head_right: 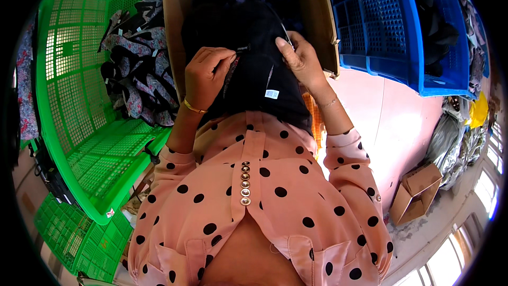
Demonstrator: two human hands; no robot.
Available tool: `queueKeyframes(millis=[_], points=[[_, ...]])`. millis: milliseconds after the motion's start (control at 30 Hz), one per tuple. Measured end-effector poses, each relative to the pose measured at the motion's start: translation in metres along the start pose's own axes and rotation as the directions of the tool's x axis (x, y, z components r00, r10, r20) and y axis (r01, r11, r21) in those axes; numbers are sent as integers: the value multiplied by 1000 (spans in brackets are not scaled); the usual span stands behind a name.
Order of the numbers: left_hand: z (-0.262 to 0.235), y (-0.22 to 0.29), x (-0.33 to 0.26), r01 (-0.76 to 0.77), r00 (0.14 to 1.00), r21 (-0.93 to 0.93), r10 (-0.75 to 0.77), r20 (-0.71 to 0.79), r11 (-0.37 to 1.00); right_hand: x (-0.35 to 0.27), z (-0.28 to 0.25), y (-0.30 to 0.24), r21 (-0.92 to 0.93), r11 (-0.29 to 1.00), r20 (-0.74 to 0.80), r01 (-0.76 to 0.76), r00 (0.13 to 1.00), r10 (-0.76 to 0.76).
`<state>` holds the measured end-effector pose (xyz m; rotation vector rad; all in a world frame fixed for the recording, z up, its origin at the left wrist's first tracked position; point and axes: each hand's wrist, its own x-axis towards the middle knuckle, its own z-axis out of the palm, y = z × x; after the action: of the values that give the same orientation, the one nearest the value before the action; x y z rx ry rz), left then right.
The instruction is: The person sits on the floor and uses scissors to trim tags and loose threads from floral-patterned fabric items. They handle the items one at a time, cutting small pieces and placing the finished items into a green basket.
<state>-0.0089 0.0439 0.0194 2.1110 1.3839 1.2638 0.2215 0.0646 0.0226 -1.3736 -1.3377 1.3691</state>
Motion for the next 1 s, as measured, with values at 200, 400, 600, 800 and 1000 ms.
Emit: queueKeyframes(millis=[200, 400, 600, 800, 1000], points=[[0, 1, -2, 94, 996, -39, -94, -7, 995, -16, 4, -54, -810, 501, 122, 305, 923, -364], [2, 4, -6, 196, 980, -127, -199, -12, 972, -7, 24, -71, -854, 113, 455, 507, 835, -309], [6, 2, -7, 177, 980, -162, -188, -60, 971, 6, 32, -84, -870, -21, 489, 493, 855, -171], [5, 4, -6, 174, 981, -134, -183, -62, 976, 18, 35, -82, -813, -54, 579, 579, 797, -172], [-1, 8, -9, 257, 952, -213, -285, -114, 943, 27, 30, -83, -851, 185, 472, 492, 870, -143]])
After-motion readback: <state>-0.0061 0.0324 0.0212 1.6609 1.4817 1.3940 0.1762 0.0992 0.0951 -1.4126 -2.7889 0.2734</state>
